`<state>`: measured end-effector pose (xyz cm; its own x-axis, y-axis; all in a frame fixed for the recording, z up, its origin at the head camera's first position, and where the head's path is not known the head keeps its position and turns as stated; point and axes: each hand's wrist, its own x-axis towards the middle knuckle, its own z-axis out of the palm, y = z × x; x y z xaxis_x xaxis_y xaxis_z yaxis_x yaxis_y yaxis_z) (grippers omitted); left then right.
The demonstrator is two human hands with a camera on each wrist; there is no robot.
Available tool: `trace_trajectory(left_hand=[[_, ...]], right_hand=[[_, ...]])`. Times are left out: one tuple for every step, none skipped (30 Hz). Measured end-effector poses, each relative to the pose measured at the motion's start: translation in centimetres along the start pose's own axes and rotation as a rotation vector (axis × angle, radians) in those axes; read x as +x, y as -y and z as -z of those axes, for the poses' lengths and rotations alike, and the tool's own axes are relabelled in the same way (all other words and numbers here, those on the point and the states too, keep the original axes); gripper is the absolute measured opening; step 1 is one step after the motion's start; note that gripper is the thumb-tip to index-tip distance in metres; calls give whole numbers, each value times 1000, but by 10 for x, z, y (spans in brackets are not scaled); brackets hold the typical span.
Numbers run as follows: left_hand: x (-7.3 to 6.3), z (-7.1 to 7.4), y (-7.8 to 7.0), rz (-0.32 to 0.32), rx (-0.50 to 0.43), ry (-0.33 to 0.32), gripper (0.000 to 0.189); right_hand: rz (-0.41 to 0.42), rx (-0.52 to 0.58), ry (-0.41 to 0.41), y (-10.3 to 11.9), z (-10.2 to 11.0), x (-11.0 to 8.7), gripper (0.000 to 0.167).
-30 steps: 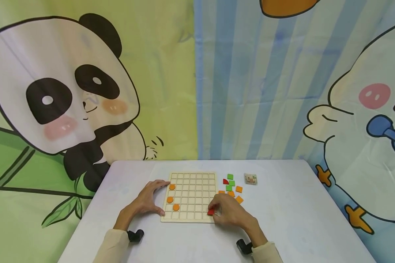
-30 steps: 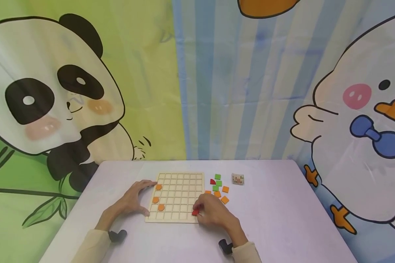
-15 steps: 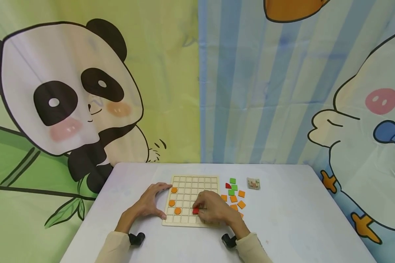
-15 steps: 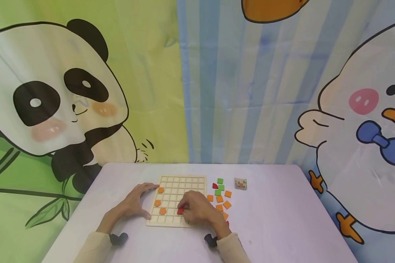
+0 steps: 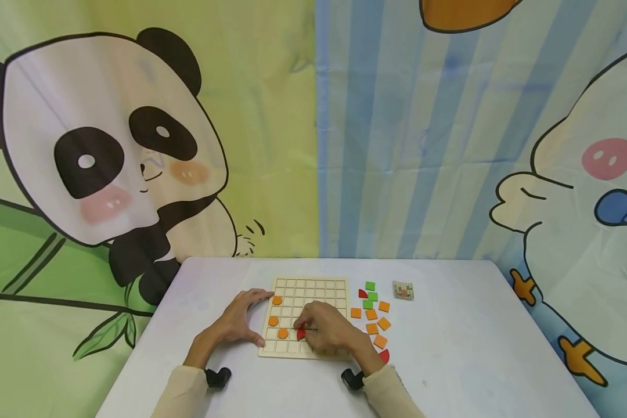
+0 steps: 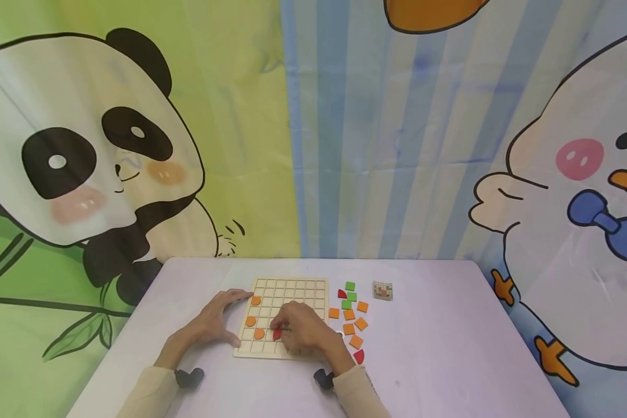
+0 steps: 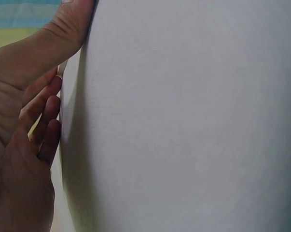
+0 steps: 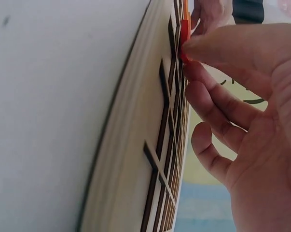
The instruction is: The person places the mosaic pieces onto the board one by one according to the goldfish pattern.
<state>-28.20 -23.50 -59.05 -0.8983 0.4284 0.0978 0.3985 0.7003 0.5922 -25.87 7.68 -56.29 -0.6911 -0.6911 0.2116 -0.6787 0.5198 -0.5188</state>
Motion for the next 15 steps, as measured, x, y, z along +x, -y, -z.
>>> trace_trajectory(left_hand=[[0,0,0,0,6,-2,129],[-1,1,1,-1,9,-3,129],[-1,1,1,-2,13,-4,129],[-1,1,1,-3,14,-5,129],[-1,2,1,-4,18,-7,129],[-1,2,0,-6,15,-6,129],[-2,2,0,-7,13,-5,129],[-2,2,0,-10,10,-4,129],[-2,2,0,-10,9,-2,129],[-2,2,-1,-9,7,0,130],[-2,2,-1,-11,5,1,129],[-2,2,-1,-13,0,3,129],[-2,2,-1,-13,3,3,129],[-2,2,-1,-14,6,3,129],[-2,2,-1,-13,6,4,129]], right_hand=[[-24,-5,-8,1,-1,0,26],[-55,-15,-20,3,-1,-1,25],[-89,-27,-34,5,-1,-1,27],[-124,-40,-49,8,-2,-2,30],[-158,-52,-64,10,-2,-3,34],[-189,-62,-77,13,-3,-3,37],[-216,-70,-89,15,-3,-4,39],[-234,-73,-99,17,-4,-4,39],[-246,-72,-106,19,-5,-5,38],[-251,-71,-110,21,-6,-5,38],[-256,-69,-112,22,-7,-5,37],[-256,-64,-114,23,-8,-6,35],[-257,-57,-116,24,-9,-5,33],[-255,-52,-117,25,-10,-5,31],[-255,-45,-118,25,-11,-5,28]])
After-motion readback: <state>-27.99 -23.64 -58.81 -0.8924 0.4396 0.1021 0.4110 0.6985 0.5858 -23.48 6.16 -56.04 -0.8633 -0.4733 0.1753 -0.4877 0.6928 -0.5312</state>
